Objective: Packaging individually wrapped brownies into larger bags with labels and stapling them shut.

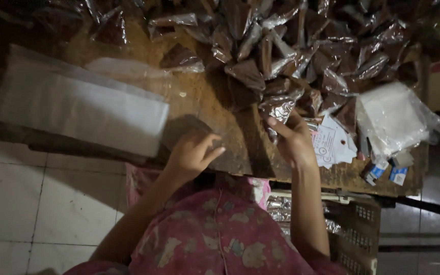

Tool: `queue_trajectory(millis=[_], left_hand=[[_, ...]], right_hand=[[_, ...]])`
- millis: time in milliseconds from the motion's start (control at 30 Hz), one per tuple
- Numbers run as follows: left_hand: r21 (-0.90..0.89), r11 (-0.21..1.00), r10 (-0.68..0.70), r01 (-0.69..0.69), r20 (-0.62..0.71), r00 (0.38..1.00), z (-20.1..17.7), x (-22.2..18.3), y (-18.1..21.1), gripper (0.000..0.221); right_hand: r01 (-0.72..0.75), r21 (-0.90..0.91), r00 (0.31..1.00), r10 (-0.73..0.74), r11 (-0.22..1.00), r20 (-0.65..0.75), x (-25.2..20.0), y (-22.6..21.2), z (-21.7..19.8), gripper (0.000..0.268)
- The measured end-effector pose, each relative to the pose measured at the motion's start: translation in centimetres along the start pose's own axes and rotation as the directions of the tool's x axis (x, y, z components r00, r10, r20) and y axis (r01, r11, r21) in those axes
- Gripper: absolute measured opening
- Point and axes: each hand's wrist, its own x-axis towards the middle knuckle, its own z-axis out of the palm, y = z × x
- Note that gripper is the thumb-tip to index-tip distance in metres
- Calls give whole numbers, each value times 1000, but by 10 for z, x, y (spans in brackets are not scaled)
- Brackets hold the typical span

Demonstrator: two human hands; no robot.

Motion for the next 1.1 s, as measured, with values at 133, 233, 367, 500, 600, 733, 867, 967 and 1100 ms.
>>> queue_trajectory(millis=[133, 233, 367, 500, 600, 733, 867, 967, 1100], left_hand=[[46, 999, 3, 2, -90, 996, 2, -9, -11, 25], [142, 990, 31, -10, -145, 989, 1, 18, 4, 16], [130, 987, 96, -96, 1, 995, 10, 98, 28, 37], [306, 944, 194, -125, -205, 959, 92, 146, -29, 48], [62, 971, 233, -232, -14, 972, 62, 137, -26, 47], [-2, 962, 273, -274, -52, 961, 46, 83, 19, 31], [17, 990, 142, -141, -46, 989, 28, 33, 32, 29], [66, 998, -9, 13, -62, 998, -2, 0, 13, 38], [186, 980, -52, 74, -122, 991, -17, -18, -18, 26]], right_hand=[[82, -74, 992, -75, 994, 97, 27, 29, -17, 33], [68, -49, 996, -65, 996, 67, 16, 24, -1, 33], [-24, 24, 990, 27, 999, -139, 2, 27, -9, 23], [-100, 15, 954, 101, 995, -283, -12, 48, -48, 30], [-61, 172, 898, 129, 983, -420, -16, 22, -39, 40], [-153, 99, 928, 178, 983, -326, -15, 26, -8, 32], [-71, -169, 997, 63, 983, -53, -17, 41, 18, 74], [355, -559, 929, -347, 749, 125, -4, 88, -5, 82], [320, -889, 912, -360, 328, 195, -5, 116, -15, 106]])
